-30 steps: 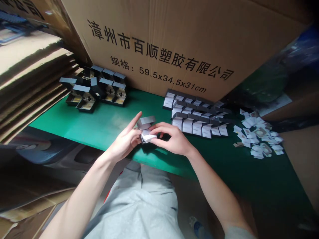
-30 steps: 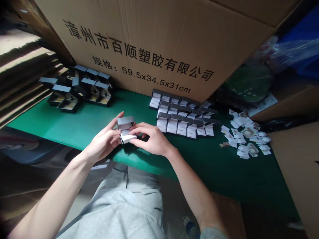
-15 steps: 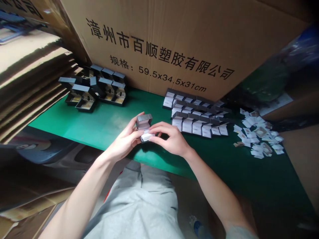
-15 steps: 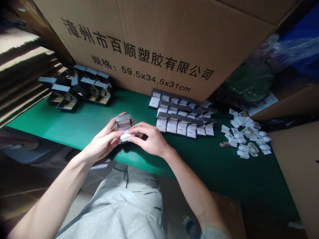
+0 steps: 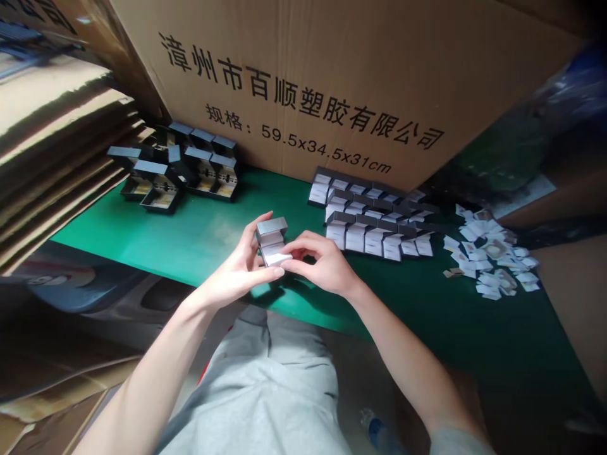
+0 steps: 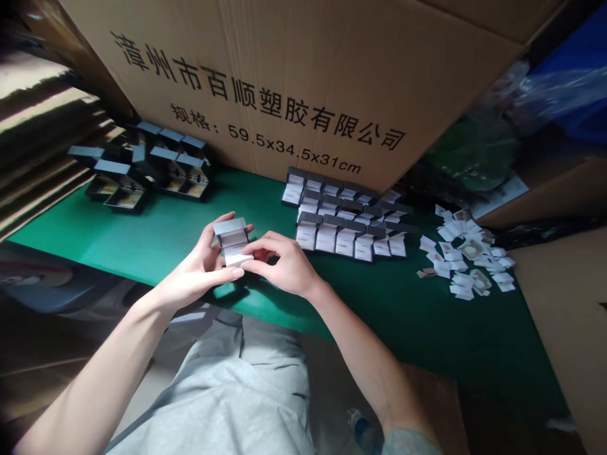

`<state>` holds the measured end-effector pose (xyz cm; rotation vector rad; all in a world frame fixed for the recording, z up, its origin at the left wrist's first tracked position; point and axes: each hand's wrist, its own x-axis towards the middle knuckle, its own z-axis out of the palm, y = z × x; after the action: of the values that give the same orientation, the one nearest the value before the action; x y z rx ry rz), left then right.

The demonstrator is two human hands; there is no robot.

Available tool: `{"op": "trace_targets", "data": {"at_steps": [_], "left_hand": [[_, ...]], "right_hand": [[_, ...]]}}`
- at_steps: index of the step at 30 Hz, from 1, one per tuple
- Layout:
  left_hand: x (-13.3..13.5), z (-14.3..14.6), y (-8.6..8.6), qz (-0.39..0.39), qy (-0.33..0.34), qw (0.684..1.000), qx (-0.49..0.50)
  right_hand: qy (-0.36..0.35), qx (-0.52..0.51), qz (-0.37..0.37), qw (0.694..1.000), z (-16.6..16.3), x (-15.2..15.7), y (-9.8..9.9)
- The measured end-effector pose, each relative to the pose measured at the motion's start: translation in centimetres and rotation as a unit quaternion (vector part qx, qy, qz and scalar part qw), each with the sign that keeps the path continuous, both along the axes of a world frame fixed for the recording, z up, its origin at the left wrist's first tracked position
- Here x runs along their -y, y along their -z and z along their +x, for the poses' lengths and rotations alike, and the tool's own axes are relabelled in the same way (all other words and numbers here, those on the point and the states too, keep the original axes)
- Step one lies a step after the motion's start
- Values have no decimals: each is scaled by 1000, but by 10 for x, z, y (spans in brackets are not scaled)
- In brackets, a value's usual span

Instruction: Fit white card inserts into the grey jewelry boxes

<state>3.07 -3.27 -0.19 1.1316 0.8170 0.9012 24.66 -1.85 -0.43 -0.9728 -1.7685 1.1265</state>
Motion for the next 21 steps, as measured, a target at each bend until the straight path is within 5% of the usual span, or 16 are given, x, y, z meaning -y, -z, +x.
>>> {"op": "trace_targets", "data": {"at_steps": [21], "left_hand": [[1,4,-2,-28,-39,999,15]], "right_hand": [[8,-14,78,997,-11,5,4]]}}
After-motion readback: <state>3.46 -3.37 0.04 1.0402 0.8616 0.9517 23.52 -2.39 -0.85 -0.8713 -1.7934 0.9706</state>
